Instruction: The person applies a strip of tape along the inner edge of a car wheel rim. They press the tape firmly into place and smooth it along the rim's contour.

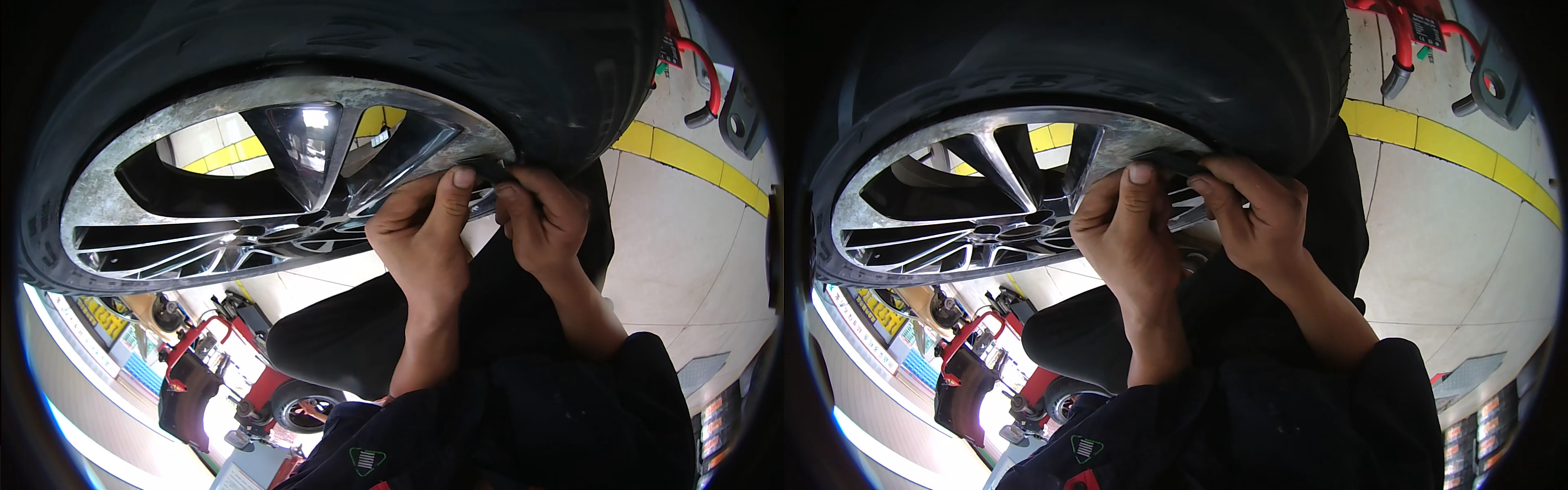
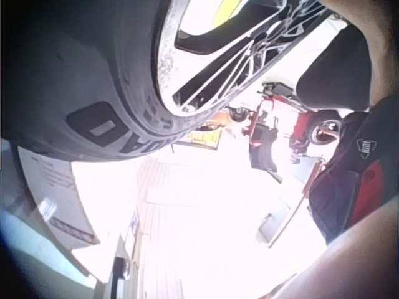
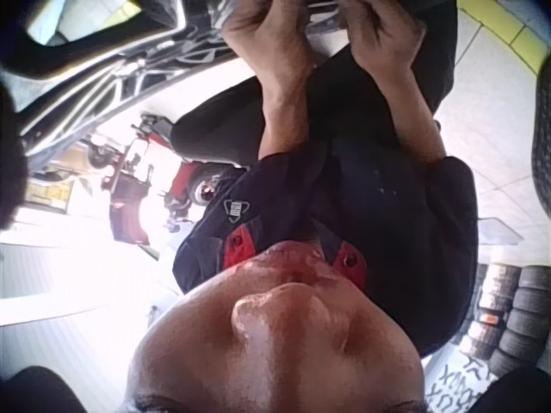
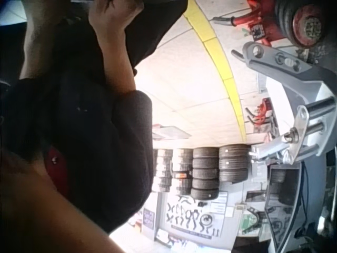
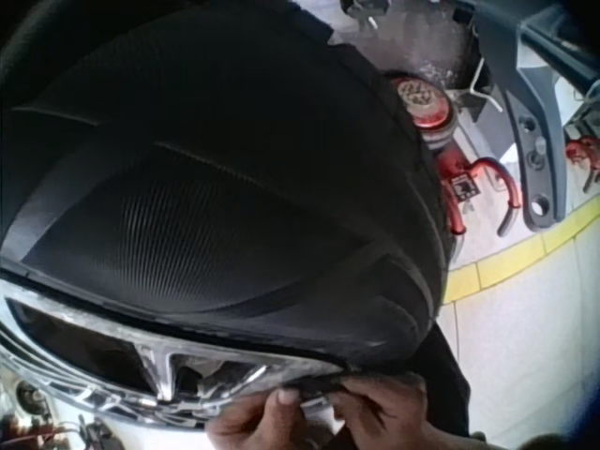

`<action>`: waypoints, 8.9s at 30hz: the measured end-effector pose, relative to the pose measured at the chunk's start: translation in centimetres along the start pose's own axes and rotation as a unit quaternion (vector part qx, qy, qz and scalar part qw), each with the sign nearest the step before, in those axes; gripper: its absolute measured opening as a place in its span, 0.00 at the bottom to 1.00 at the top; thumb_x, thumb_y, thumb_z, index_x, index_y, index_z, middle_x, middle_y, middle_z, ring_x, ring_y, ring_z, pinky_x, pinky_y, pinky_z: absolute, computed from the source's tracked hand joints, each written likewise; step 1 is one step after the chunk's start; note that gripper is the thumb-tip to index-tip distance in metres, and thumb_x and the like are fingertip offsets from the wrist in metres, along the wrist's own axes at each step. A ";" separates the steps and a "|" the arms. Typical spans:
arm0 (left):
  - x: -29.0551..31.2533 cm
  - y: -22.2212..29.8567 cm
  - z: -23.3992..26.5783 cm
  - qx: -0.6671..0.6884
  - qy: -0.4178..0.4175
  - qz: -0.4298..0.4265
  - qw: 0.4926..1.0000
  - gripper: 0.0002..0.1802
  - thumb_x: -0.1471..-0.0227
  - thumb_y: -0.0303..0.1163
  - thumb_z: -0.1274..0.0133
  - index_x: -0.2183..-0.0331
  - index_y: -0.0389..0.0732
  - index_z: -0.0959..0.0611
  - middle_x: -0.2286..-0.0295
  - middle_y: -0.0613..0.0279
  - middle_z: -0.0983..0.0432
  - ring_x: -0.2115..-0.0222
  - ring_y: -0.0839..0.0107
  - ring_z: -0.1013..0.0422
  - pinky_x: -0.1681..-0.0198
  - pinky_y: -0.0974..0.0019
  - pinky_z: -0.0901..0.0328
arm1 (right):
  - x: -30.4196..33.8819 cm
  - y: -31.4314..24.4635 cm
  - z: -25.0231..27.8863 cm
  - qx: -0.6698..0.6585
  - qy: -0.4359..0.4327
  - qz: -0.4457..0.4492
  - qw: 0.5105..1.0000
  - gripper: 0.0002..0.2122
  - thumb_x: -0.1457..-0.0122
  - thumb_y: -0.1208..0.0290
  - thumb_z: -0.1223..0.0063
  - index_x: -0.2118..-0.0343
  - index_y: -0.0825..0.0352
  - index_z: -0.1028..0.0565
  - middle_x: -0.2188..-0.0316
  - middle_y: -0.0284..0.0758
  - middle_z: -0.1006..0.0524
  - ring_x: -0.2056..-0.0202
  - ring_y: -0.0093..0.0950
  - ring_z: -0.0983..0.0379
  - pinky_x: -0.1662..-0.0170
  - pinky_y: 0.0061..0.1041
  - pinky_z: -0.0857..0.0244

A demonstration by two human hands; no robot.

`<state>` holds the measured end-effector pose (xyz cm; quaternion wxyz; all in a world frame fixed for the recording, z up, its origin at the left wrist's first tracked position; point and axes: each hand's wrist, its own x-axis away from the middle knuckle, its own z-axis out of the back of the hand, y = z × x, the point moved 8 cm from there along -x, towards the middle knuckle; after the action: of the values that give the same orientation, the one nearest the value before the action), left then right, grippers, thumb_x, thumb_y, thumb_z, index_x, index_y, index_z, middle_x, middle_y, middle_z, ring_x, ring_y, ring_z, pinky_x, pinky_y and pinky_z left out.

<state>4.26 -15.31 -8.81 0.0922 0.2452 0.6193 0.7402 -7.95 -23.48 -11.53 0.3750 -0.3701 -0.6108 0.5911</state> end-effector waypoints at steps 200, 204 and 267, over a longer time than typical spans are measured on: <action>-5.4 12.3 1.5 0.001 0.050 -0.158 0.986 0.17 0.43 0.38 0.50 0.72 0.32 0.26 0.80 0.69 0.32 0.79 0.84 0.40 0.76 0.79 0.45 | -7.8 -21.3 -5.4 0.418 -0.227 0.488 0.732 0.22 0.62 0.79 0.45 0.58 0.67 0.22 0.88 0.25 0.46 0.88 0.19 0.49 0.84 0.20 0.53; -5.3 12.3 1.6 0.005 0.056 -0.151 0.987 0.17 0.42 0.39 0.50 0.73 0.32 0.26 0.81 0.69 0.32 0.79 0.84 0.41 0.76 0.78 0.45 | -7.8 -21.2 -5.8 0.406 -0.215 0.501 0.734 0.21 0.61 0.78 0.44 0.58 0.66 0.22 0.88 0.25 0.47 0.88 0.18 0.49 0.83 0.20 0.52; -2.8 15.2 5.5 -0.024 0.035 -0.279 0.959 0.08 0.54 0.19 0.43 0.68 0.31 0.24 0.71 0.54 0.24 0.71 0.71 0.27 0.65 0.72 0.33 | -8.4 -21.7 -6.7 0.348 -0.313 0.381 0.797 0.16 0.46 0.80 0.52 0.54 0.79 0.30 0.66 0.47 0.23 0.81 0.24 0.30 0.78 0.19 0.40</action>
<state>11.82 -15.00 5.79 0.2793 0.0340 0.6483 0.7075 1.60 -28.66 10.10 0.0115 -0.2121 -0.2572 0.9427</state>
